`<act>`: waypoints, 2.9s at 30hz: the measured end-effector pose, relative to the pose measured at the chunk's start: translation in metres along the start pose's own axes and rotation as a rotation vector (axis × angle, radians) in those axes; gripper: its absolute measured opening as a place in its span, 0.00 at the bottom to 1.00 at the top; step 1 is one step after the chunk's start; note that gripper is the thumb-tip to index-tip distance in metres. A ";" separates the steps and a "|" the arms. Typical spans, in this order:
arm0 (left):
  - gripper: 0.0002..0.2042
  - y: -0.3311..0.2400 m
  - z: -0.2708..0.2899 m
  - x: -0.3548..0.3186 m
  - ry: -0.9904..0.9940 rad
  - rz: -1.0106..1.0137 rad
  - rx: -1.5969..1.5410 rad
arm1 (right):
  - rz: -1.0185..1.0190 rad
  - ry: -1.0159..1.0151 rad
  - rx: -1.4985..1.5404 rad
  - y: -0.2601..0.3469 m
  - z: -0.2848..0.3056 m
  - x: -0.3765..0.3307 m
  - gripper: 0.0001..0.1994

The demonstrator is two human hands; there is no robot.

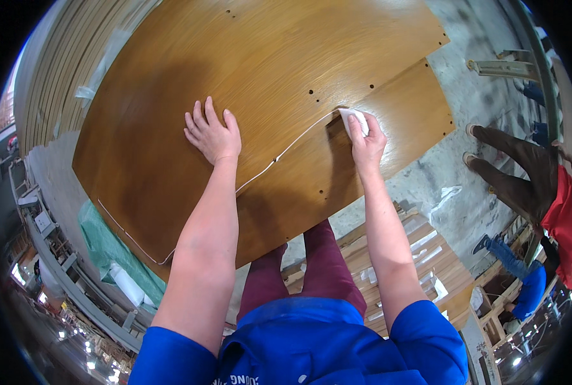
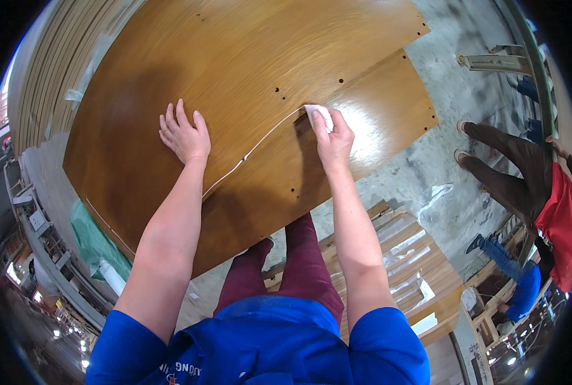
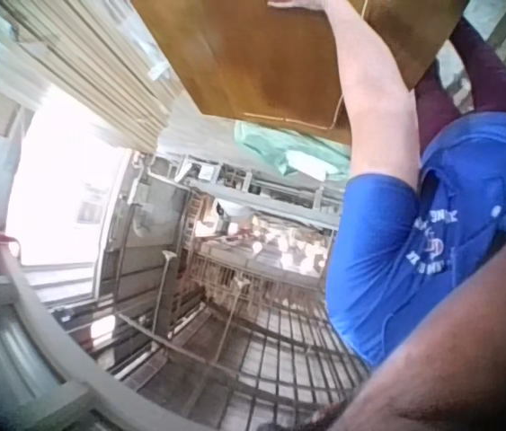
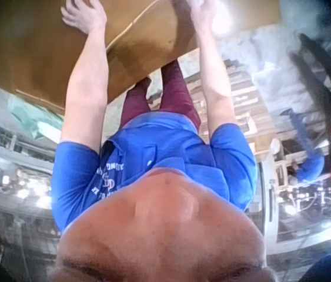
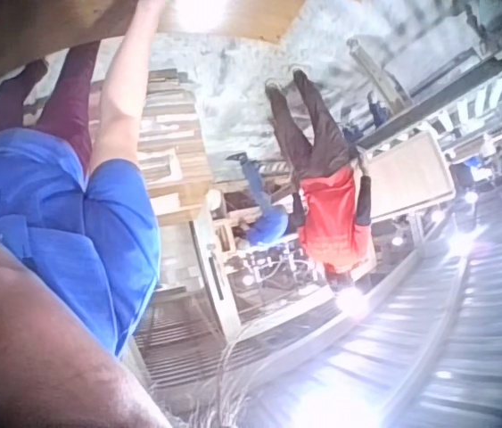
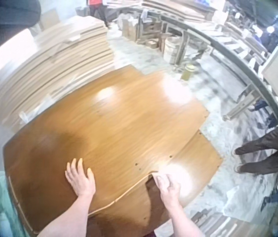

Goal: The person wipes the surface of a large wooden panel with a white cloth, removes protective paper, and continues wiping the panel. The person then places the panel onto a roller conveyor and wipes it again.

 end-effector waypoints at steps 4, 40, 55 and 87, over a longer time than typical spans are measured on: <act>0.24 -0.003 0.000 0.001 0.002 -0.003 0.006 | -0.003 -0.087 -0.005 -0.012 0.022 0.025 0.11; 0.23 -0.018 0.010 0.005 -0.022 -0.041 0.021 | 0.018 -0.402 -0.171 -0.041 0.137 0.212 0.16; 0.22 -0.018 0.009 0.004 -0.035 -0.058 0.020 | -0.045 -0.387 -0.363 -0.057 0.169 0.275 0.16; 0.25 -0.113 -0.014 0.092 0.033 0.189 0.057 | 0.031 -0.121 0.288 0.044 -0.005 0.464 0.16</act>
Point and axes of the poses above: each hand's wrist, its own x-axis towards the middle knuckle, its own z-axis out of the back of the hand, y = z × x, the point moved 10 cm from there along x, towards the middle knuckle, and after that the axes turned 4 degrees about -z, right-handed, at the moved point
